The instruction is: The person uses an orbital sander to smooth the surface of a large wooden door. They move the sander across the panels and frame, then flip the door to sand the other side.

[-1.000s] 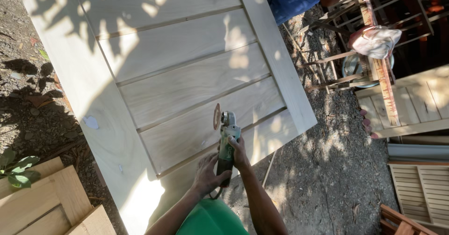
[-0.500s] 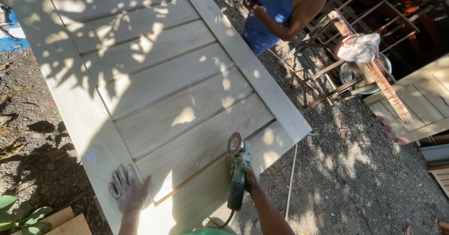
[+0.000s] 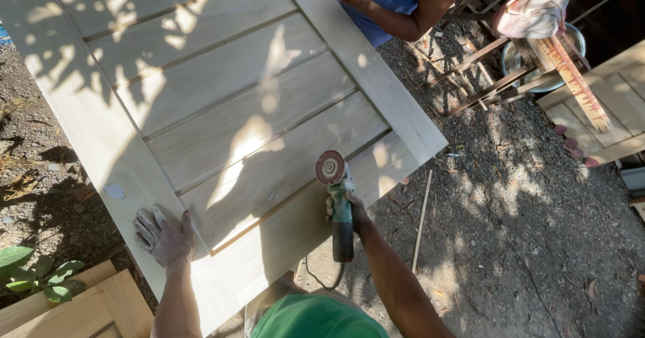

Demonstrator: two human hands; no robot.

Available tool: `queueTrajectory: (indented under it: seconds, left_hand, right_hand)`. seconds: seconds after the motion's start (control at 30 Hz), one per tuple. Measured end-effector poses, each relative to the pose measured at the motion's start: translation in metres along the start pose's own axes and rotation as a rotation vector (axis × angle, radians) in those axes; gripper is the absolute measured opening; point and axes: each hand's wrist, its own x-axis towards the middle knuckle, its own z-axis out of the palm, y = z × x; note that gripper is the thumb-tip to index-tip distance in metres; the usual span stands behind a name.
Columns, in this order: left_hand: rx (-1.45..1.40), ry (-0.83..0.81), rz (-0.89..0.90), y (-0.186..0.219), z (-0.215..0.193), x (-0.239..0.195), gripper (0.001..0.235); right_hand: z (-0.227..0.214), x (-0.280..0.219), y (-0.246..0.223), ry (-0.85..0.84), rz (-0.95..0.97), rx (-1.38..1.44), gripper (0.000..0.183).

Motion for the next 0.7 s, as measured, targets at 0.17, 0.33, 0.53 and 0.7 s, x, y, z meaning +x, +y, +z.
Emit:
queueTrajectory:
  seconds: [0.17,0.33,0.53,0.7]
  left_hand:
    - [0.022,-0.026,-0.036,-0.006,0.004,-0.006,0.095]
    - [0.039,-0.011,-0.023,0.001,0.000,0.000,0.095]
    - [0.065,-0.008,-0.026,0.003,-0.001,0.006,0.096]
    - [0.071,-0.033,-0.038,-0.001,0.001,0.003,0.096]
  right_hand:
    - [-0.001,-0.002,-0.003,0.058,0.039,0.005,0.074]
    - [-0.008,0.002,-0.003,0.063,0.061,0.059,0.075]
    - [-0.007,0.004,-0.003,0.047,0.046,0.029,0.077]
    - [-0.003,0.001,-0.004,0.057,0.038,-0.026,0.077]
